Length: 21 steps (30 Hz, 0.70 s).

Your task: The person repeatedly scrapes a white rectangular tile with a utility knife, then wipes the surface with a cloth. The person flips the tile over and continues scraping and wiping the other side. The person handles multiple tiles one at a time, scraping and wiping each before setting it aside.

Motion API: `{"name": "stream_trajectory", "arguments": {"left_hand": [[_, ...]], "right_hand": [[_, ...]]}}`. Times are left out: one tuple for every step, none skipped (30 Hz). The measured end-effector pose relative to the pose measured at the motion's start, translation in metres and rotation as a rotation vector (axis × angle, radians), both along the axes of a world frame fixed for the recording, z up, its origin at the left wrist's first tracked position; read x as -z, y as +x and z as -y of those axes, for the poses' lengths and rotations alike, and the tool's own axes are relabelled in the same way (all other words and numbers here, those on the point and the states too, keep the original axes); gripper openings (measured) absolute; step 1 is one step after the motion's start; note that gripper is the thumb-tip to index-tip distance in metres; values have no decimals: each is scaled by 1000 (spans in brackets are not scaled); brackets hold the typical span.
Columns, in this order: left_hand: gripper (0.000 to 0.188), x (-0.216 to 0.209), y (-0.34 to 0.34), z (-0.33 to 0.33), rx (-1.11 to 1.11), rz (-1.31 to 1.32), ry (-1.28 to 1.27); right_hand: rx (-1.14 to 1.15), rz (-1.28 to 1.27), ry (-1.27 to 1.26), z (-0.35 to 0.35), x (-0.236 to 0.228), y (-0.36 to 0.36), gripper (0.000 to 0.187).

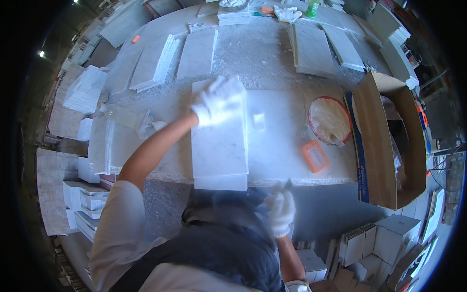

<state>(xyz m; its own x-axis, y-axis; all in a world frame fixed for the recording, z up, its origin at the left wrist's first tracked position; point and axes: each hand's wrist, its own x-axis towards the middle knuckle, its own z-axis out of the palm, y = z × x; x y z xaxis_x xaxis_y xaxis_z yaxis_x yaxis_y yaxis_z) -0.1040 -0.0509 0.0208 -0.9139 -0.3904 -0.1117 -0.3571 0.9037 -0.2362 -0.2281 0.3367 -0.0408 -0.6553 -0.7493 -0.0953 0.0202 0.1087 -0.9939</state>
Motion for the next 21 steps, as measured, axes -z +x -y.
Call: {"name": "stream_trajectory", "arguments": {"left_hand": [[74, -1, -8, 25, -218, -77, 125], [75, -2, -7, 46, -309, -106, 152], [77, -1, -9, 63, -439, -133, 217], [78, 1, -6, 73, -499, -146, 220], [79, 4, -1, 78, -562, -163, 217], [79, 8, 2, 76, -536, -200, 196], [80, 12, 8, 68, -518, -222, 170], [81, 12, 12, 59, -500, -243, 143], [81, 12, 18, 46, -467, -217, 117], [81, 14, 25, 22, -433, -193, 89], [82, 14, 32, -3, -399, -169, 61], [82, 12, 40, -34, -321, -169, -8], [81, 9, 48, -67, -262, -141, -61], [81, 5, 56, -96, -168, -145, -15], [81, -1, 63, -123, -79, -163, 34], [78, -6, 66, -146, -57, -170, 61], [74, -11, 68, -164, -20, -215, 71], [72, -17, 69, -180, -46, -266, 148], [70, -23, 69, -194, -73, -317, 220], [69, -26, 66, -202, -89, -381, 283], [70, -28, 62, -204, -119, -409, 391]], "right_hand": [[20, -6, 33, -8, 3, -4, 41], [61, -78, 11, -11, 8, -6, 39], [113, -141, -3, -14, 12, -8, 37], [161, -203, -17, -16, 14, -11, 36], [158, -225, -11, -17, 17, -13, 36], [154, -242, -7, -16, 18, -15, 37], [157, -250, -22, -13, 19, -16, 37], [116, -183, -22, -12, 19, -16, 38], [88, -156, -27, -7, 20, -17, 38], [66, -126, -53, 1, 21, -17, 37], [39, -111, -100, 9, 22, -19, 37], [90, -8, -64, 20, 24, -16, 36], [47, -164, -131, 34, 26, -21, 35], [-3, -191, -140, 47, 28, -26, 34], [-39, -204, -130, 60, 31, -29, 34], [-75, -217, -120, 73, 33, -32, 34], [-110, -231, -110, 86, 35, -35, 33], [-154, -323, -139, 97, 36, -41, 33], [-200, -415, -168, 106, 37, -47, 33], [-233, -432, -161, 113, 38, -51, 32], [-266, -449, -155, 119, 39, -56, 31]]}}
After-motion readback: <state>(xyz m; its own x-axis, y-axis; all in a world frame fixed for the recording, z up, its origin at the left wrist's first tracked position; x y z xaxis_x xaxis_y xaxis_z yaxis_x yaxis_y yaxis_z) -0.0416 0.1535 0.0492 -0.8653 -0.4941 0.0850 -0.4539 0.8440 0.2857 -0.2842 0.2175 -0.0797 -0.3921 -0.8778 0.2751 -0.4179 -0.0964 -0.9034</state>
